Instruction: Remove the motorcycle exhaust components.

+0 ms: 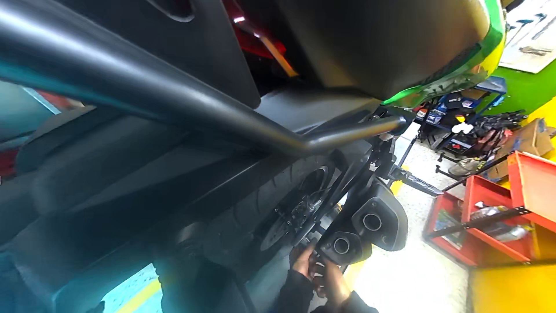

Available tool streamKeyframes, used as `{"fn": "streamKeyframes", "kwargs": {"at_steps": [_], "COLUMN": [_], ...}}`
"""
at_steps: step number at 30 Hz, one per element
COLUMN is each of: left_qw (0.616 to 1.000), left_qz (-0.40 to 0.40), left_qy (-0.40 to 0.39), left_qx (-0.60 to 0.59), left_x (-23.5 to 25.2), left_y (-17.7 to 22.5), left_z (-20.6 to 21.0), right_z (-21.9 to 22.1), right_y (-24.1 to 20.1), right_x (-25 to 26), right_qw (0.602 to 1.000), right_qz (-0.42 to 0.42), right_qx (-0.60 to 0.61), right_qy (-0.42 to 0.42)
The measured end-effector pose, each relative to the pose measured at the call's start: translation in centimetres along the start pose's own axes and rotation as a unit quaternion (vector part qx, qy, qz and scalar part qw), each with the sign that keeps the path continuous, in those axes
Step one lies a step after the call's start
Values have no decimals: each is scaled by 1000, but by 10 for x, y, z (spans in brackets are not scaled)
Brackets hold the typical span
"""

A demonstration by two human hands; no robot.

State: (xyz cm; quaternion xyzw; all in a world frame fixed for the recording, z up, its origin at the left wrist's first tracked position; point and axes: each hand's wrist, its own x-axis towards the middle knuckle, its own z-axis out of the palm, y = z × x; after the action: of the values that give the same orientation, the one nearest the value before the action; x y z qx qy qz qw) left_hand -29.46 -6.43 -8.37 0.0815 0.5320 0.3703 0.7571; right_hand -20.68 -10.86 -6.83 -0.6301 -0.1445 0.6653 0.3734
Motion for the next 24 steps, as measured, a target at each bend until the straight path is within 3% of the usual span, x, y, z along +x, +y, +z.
{"fn": "streamKeyframes", "kwargs": {"at_steps": [2, 4, 7, 8, 11, 13, 17, 19, 22, 24], "left_qw": [999, 994, 984, 986, 999, 999, 990, 982, 977, 984], "left_qz": [-10, 10, 28, 27, -3, -19, 17, 22, -7, 5], "left_qy": [-28, -105, -162, -151, -51, -25, -133, -176, -204, -167], "left_qx": [-17, -30, -70, -66, -14, -8, -36, -64, -58, -57], "left_x": [-1, 5, 15, 17, 10, 3, 9, 12, 11, 11], "left_y": [0, -5, -12, -13, -1, 6, -6, -10, -13, -12], "left_z": [0, -13, -28, -29, -11, 1, -18, -27, -30, -25], "right_z": [0, -1, -9, -9, 0, 3, 4, 4, -10, -11], "right_y": [5, 9, 7, 6, 1, 0, 10, 4, 4, 2], "right_x": [4, 12, 17, 16, 9, 5, 17, 18, 22, 19], "right_qw": [997, 995, 956, 951, 993, 1000, 993, 991, 937, 946], "right_qz": [-64, -82, 13, 31, 26, -15, -114, -61, 36, 49], "right_qx": [-26, 57, 213, 222, 102, -3, 22, 110, 262, 246], "right_qy": [15, -26, -201, -215, -58, 6, 37, -35, -228, -203]}}
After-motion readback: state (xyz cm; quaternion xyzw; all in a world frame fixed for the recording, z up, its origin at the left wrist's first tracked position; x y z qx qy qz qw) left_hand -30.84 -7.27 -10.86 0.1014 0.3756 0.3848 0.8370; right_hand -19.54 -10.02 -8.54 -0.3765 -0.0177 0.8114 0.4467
